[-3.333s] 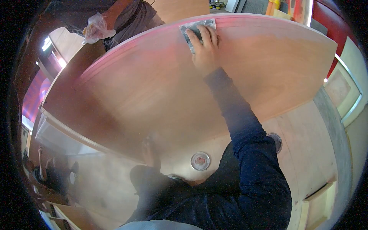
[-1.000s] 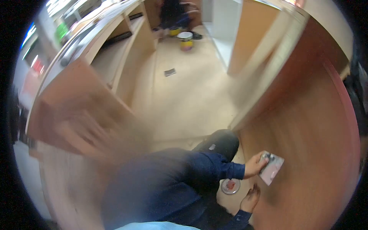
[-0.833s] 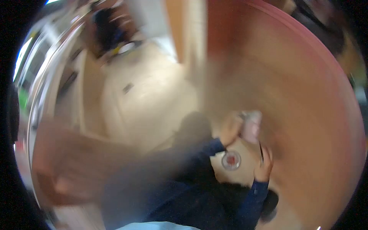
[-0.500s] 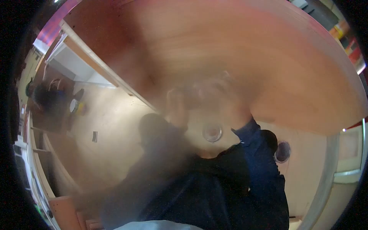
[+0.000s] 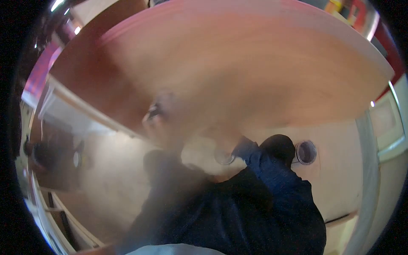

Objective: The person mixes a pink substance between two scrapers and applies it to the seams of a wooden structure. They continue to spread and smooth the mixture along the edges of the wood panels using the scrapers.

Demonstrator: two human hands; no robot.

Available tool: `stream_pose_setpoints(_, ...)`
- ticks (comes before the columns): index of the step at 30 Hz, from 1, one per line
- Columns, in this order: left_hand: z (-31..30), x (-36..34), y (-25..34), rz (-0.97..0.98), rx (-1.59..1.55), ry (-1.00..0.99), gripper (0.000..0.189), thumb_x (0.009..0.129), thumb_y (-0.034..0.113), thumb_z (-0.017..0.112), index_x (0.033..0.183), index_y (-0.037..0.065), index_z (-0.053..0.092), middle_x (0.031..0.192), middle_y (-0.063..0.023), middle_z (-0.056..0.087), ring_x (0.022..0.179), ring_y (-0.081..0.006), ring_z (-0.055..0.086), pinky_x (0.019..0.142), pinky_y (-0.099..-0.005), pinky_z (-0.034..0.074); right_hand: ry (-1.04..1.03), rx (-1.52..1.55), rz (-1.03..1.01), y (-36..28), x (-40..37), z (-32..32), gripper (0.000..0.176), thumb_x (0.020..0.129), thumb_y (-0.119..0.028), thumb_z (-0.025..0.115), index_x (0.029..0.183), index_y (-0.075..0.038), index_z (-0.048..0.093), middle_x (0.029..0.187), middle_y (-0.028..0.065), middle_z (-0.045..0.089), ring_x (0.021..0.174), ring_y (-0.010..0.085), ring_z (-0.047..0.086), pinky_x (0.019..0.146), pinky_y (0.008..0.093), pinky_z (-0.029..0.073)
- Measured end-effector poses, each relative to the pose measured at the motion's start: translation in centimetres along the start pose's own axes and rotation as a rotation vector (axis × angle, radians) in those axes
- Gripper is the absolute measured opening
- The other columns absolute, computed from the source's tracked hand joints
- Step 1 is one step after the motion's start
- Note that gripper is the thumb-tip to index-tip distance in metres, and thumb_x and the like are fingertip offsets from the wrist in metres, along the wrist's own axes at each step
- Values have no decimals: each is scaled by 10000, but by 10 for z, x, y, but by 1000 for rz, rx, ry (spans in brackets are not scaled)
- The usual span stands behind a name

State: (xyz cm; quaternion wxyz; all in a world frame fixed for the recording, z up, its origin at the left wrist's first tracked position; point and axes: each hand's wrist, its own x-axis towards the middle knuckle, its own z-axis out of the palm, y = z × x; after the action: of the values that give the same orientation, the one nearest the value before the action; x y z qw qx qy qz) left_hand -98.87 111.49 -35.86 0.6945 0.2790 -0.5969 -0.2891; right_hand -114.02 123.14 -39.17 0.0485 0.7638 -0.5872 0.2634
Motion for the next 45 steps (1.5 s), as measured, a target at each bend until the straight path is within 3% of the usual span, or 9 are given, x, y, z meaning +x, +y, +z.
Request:
stream_pose_setpoints(2,1,20,20,-299,-180,81,165,1007,143,456,1116,33,510,982,-45,587,851,-103,557,756,-265,467,213,518,248,23,-9,1,335,872,-114,572,1204,-125,618,1171,127,582,1127,293,549,935,442,446)
stream_pose_setpoints(10,39,-34,28,-1042,-876,-238,242,1002,127,397,1212,41,484,1123,-109,607,1002,-240,625,839,-381,546,408,413,-8,-17,5,-64,331,956,-185,540,1247,-29,565,1233,173,532,1144,344,529,967,400,437)
stream_pose_setpoints(16,44,-55,-8,-848,-830,-324,209,999,126,444,1184,33,475,1117,-99,602,987,-206,619,841,-359,534,491,544,114,-12,-8,-61,337,923,-129,570,1250,-47,573,1210,157,525,1197,336,491,975,405,440)
stream_pose_setpoints(18,49,-43,25,-645,-427,-306,207,999,139,459,1178,38,483,1112,-78,603,982,-181,613,860,-343,514,389,799,332,16,-35,-38,338,895,-64,582,1232,-52,592,1145,142,561,1149,301,527,968,383,447)
stream_pose_setpoints(20,47,-31,39,-589,-603,-227,196,997,151,478,1159,43,502,1094,-59,607,983,-155,605,864,-318,494,45,345,435,36,-53,-48,385,855,38,556,1224,-60,605,1110,126,580,1078,271,565,945,363,460)
stream_pose_setpoints(22,44,-26,32,-569,-684,-230,163,1000,157,491,1111,42,523,1019,-26,603,910,-97,568,828,-261,459,210,654,666,21,-52,-73,455,814,110,516,1216,-76,622,1114,135,570,1052,290,567,936,374,458)
stream_pose_setpoints(31,54,-33,53,-387,-409,-301,167,1017,158,458,1101,19,498,998,-16,565,884,-66,503,817,-220,425,396,-45,105,-15,-9,-142,523,656,56,631,1142,-132,675,1133,90,576,1134,311,534,944,416,432)
stream_pose_setpoints(40,35,10,17,-324,-543,-33,193,992,163,512,1124,26,536,1040,-40,600,927,-114,559,834,-262,450,215,-258,5,15,-24,-86,446,681,-61,647,1114,-164,680,1172,86,568,1175,299,501,925,448,419)
stream_pose_setpoints(45,-25,38,-7,-443,-413,-87,241,989,183,505,1171,26,521,1092,-55,602,985,-141,569,865,-299,457,656,-475,157,79,-3,-162,544,691,66,603,1186,-157,637,1220,82,552,1149,312,517,919,425,411)
